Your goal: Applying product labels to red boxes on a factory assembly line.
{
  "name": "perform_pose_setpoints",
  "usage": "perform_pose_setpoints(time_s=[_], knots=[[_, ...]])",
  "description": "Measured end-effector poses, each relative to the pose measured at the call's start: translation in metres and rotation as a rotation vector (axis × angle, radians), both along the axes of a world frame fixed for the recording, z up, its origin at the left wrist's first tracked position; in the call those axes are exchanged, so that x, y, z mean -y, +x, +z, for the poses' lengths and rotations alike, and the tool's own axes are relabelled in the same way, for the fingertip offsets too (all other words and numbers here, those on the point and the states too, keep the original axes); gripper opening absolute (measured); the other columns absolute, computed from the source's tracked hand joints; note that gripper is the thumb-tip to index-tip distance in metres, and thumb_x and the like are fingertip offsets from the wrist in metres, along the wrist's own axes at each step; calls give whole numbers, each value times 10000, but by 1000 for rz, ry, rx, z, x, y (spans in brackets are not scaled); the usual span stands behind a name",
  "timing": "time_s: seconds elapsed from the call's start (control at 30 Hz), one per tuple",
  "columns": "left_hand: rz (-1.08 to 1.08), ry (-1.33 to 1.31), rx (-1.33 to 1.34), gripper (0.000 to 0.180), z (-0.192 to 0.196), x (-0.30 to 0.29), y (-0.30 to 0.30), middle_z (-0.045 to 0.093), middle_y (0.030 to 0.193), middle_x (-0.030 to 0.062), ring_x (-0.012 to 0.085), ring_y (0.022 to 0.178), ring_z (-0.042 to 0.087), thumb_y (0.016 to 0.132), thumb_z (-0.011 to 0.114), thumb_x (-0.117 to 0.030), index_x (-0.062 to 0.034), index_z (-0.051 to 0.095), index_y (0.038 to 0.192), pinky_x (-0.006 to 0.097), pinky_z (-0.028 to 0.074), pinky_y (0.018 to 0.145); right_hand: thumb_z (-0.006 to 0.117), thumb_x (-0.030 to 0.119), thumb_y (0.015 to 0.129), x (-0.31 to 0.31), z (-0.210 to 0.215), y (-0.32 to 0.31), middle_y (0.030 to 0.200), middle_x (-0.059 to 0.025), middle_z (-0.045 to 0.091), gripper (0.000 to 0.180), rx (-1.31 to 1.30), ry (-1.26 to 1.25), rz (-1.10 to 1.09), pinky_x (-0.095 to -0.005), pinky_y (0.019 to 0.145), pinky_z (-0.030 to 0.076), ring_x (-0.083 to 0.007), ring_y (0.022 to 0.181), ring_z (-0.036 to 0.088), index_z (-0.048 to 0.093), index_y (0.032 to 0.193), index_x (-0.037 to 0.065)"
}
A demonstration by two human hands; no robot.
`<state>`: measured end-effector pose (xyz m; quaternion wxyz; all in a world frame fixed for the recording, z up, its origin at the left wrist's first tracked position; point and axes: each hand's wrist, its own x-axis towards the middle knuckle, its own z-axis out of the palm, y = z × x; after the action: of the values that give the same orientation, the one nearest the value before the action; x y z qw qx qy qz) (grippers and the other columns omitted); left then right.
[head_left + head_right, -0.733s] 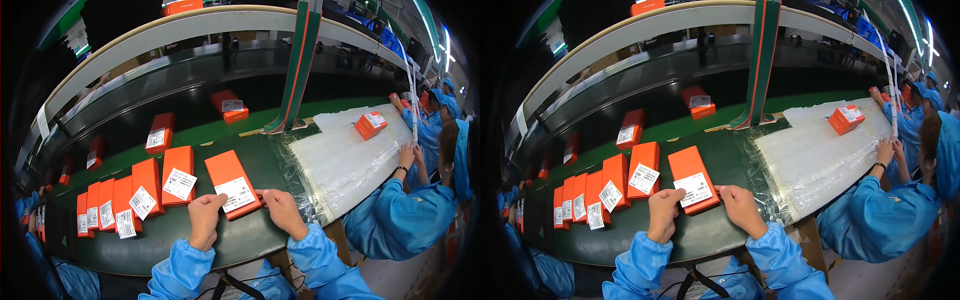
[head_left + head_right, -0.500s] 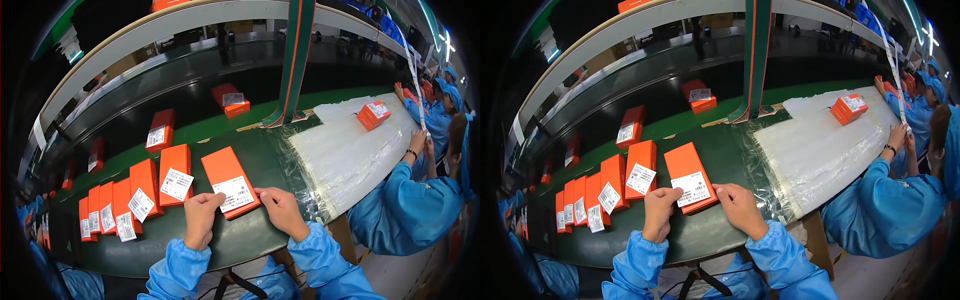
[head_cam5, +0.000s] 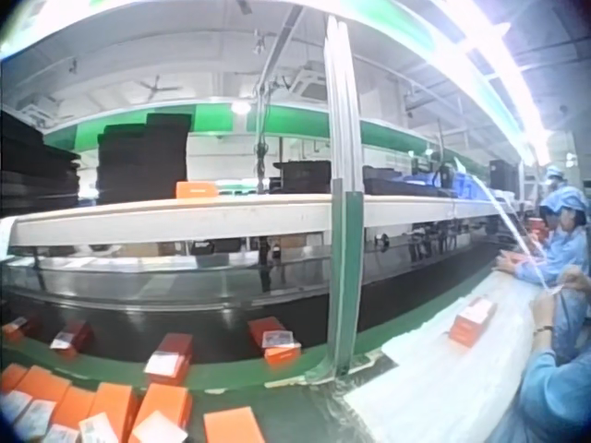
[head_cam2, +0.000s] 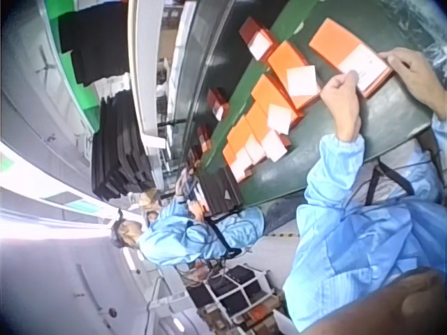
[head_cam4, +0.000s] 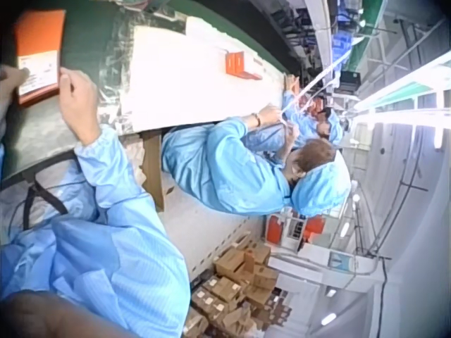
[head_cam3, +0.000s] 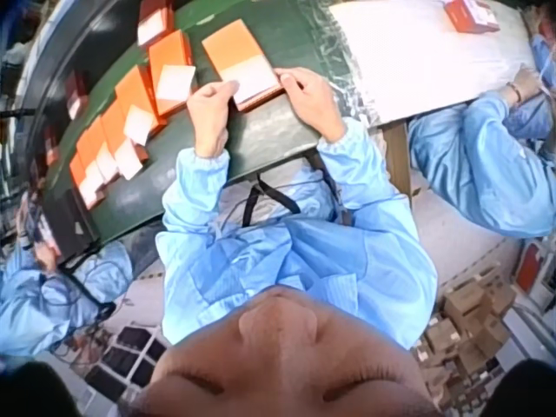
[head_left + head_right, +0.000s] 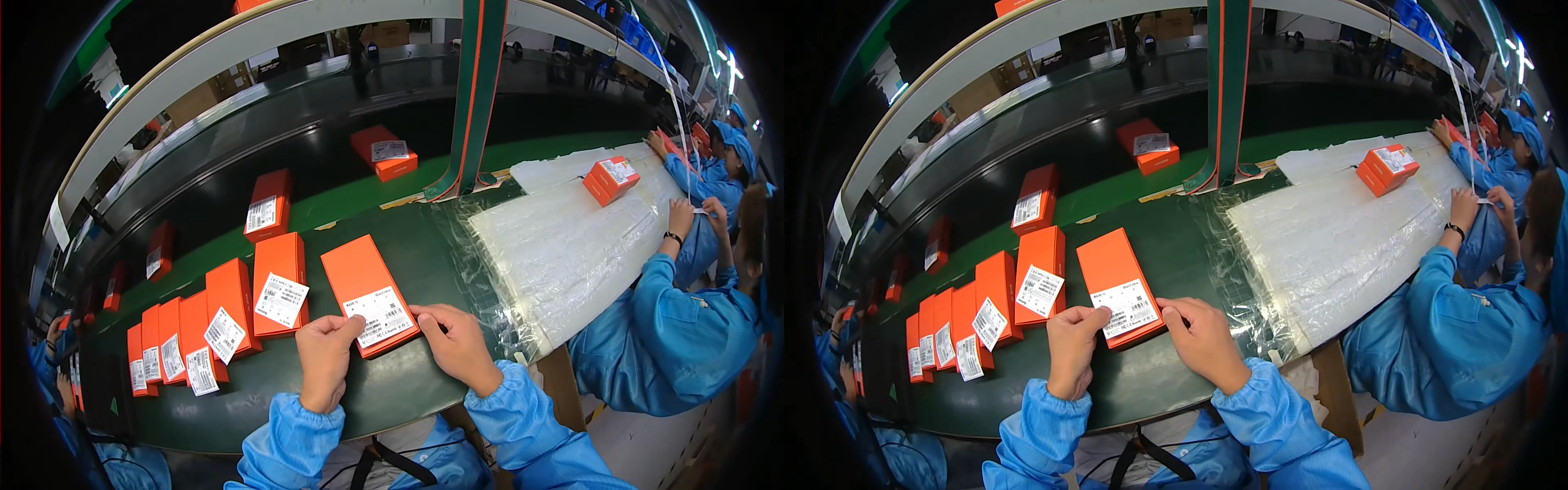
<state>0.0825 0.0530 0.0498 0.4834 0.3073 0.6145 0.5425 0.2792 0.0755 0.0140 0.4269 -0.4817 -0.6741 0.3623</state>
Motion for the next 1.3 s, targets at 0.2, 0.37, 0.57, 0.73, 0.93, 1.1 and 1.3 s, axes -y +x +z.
perform_pose_setpoints(time_s=[0.2,0.37,0.57,0.73,0.93,1.1,1.3], knots=[[-15,-14,23,110,3,0,0,699,782,97,99,685,620,833,731,-18,75,683,798,223,481,645,557,168,963,1,4,-3,970,-200,707,276,-49,4,-20,-385,774,525,-348,874,676,708,1075,-34],[3,13,-16,132,2,0,5,621,664,9,35,522,462,826,740,-74,10,670,752,202,322,466,556,167,961,1,4,-4,975,-200,709,276,-51,-8,-20,-382,780,526,-344,882,679,710,1070,-36],[-18,57,-61,130,-5,-2,6,636,677,17,46,528,512,844,730,-69,22,661,781,190,369,483,557,170,973,1,5,0,985,-184,718,273,-27,-5,-29,-361,787,525,-305,890,686,712,1082,-27],[-57,139,-248,264,-19,-1,2,651,659,50,100,559,603,832,735,-62,58,610,1031,237,440,508,561,177,1000,1,2,-4,959,-147,724,262,-31,7,-18,-324,774,519,-231,858,687,719,1096,-9],[-37,164,-738,637,-6,-5,3,628,617,164,315,623,664,827,723,-128,39,361,1324,423,490,591,639,229,913,17,11,-16,1138,-192,656,413,125,36,-40,-421,909,487,-354,1038,621,618,1268,20],[129,277,-615,379,-35,0,-16,552,567,127,260,542,594,953,553,-145,15,460,1283,427,442,552,772,397,778,36,31,-61,1261,-231,537,788,564,297,-99,-452,954,455,-399,1126,540,472,1417,46],[-133,401,-447,272,-33,24,-48,458,536,5,55,486,428,928,588,-40,0,530,1191,264,314,467,764,313,671,-5,26,-8,1199,-241,574,730,512,469,-163,-486,924,475,-416,1063,557,570,1309,15]])
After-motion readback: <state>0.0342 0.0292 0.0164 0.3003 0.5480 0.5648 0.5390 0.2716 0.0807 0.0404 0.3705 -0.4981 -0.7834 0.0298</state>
